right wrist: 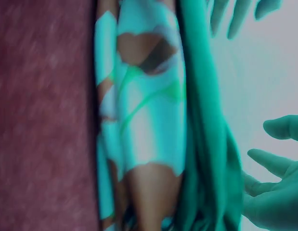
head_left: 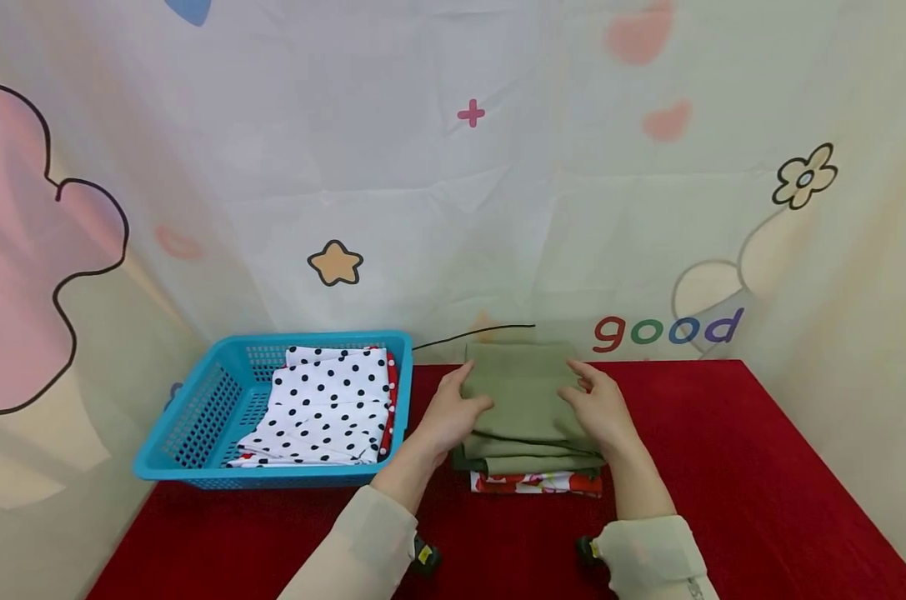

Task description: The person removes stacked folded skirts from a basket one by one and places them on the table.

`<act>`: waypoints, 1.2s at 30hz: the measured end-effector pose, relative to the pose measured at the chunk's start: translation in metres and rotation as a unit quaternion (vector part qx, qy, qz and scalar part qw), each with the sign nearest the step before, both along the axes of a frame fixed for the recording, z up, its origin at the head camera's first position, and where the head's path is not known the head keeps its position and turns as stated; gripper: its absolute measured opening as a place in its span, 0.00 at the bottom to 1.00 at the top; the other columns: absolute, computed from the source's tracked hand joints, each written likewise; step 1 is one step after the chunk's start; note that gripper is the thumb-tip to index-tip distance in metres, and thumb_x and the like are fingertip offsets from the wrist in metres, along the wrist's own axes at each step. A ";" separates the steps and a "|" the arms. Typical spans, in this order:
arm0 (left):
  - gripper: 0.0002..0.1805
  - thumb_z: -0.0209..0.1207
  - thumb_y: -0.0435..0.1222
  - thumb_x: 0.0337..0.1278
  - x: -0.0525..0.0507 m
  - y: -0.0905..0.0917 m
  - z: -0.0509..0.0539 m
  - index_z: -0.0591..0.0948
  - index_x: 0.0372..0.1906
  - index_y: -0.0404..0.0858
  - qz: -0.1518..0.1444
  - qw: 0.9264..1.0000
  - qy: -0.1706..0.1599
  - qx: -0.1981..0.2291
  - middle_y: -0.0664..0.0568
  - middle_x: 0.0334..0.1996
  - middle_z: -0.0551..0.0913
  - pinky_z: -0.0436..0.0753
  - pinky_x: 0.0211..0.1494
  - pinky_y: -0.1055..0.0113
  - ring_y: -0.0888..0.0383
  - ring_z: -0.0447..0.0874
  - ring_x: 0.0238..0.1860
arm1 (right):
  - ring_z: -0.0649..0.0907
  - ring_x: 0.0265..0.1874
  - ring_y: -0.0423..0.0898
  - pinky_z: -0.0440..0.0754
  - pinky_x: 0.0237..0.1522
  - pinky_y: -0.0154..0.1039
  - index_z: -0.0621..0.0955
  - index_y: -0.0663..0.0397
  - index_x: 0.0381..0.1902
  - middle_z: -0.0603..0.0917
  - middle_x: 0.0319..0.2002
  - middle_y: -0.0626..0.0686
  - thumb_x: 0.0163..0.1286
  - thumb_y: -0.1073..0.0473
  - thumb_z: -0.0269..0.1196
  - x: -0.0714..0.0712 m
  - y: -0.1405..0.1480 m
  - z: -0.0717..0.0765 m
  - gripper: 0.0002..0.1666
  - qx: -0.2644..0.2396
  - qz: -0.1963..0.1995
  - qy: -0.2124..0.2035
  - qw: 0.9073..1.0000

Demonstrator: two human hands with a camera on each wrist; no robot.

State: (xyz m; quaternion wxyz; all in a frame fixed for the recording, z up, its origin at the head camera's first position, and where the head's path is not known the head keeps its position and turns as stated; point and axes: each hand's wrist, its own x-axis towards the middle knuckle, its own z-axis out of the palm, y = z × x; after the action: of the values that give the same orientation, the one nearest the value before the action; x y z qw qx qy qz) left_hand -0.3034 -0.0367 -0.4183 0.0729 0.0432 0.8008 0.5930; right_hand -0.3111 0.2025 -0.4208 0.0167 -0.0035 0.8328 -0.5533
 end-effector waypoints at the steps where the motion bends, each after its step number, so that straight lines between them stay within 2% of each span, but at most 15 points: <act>1: 0.41 0.59 0.38 0.69 0.002 -0.001 0.004 0.58 0.83 0.45 -0.007 1.000 0.002 0.001 0.46 0.83 0.54 0.61 0.79 0.40 0.44 0.52 0.82 | 0.59 0.80 0.63 0.64 0.76 0.64 0.61 0.55 0.81 0.58 0.82 0.61 0.77 0.59 0.55 0.001 -0.003 0.003 0.37 -0.005 0.003 0.000 1.000; 6: 0.40 0.60 0.39 0.69 0.011 -0.009 0.023 0.59 0.82 0.45 -0.031 0.999 0.025 0.009 0.46 0.82 0.56 0.60 0.81 0.42 0.43 0.52 0.83 | 0.62 0.79 0.64 0.66 0.75 0.65 0.60 0.54 0.82 0.59 0.81 0.62 0.78 0.58 0.55 0.003 -0.019 0.013 0.38 -0.023 0.020 0.004 1.000; 12: 0.39 0.59 0.37 0.70 0.010 -0.021 0.031 0.61 0.82 0.45 -0.029 0.999 0.036 0.019 0.46 0.80 0.63 0.66 0.79 0.44 0.43 0.56 0.82 | 0.65 0.76 0.65 0.70 0.72 0.63 0.58 0.52 0.83 0.60 0.80 0.65 0.78 0.58 0.56 0.005 -0.039 0.014 0.40 -0.033 0.046 -0.002 0.998; 18: 0.38 0.58 0.37 0.71 0.012 -0.044 0.037 0.60 0.82 0.46 -0.020 0.999 0.041 0.015 0.46 0.80 0.63 0.67 0.79 0.41 0.42 0.56 0.82 | 0.69 0.73 0.65 0.75 0.69 0.60 0.57 0.52 0.83 0.62 0.78 0.66 0.79 0.57 0.56 0.008 -0.057 0.013 0.39 -0.048 0.066 -0.007 0.997; 27: 0.37 0.56 0.39 0.72 0.008 -0.084 0.038 0.59 0.82 0.46 0.007 0.999 0.028 -0.031 0.46 0.80 0.62 0.66 0.79 0.42 0.41 0.56 0.82 | 0.75 0.69 0.66 0.75 0.70 0.59 0.57 0.48 0.83 0.62 0.78 0.64 0.81 0.52 0.56 0.011 -0.082 0.023 0.39 -0.092 0.087 -0.039 0.991; 31: 0.37 0.56 0.40 0.73 0.010 -0.098 0.039 0.59 0.83 0.46 0.018 0.999 0.020 -0.045 0.43 0.80 0.62 0.68 0.78 0.41 0.41 0.58 0.81 | 0.73 0.72 0.65 0.75 0.71 0.58 0.56 0.50 0.83 0.62 0.78 0.64 0.81 0.50 0.56 0.010 -0.093 0.027 0.40 -0.123 0.096 -0.047 0.987; 36: 0.36 0.56 0.41 0.73 0.011 -0.111 0.040 0.60 0.82 0.47 0.027 0.998 0.017 -0.058 0.43 0.79 0.64 0.68 0.78 0.40 0.41 0.59 0.81 | 0.70 0.74 0.64 0.76 0.70 0.58 0.57 0.49 0.83 0.63 0.78 0.63 0.80 0.50 0.57 0.010 -0.108 0.033 0.39 -0.131 0.101 -0.051 0.985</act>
State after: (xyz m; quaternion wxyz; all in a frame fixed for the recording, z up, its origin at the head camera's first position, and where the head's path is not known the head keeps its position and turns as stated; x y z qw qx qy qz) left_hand -0.2929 -0.1479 -0.3782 0.0458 0.0278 0.8358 0.5464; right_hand -0.3013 0.0944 -0.3880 0.1144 -0.0609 0.7467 -0.6524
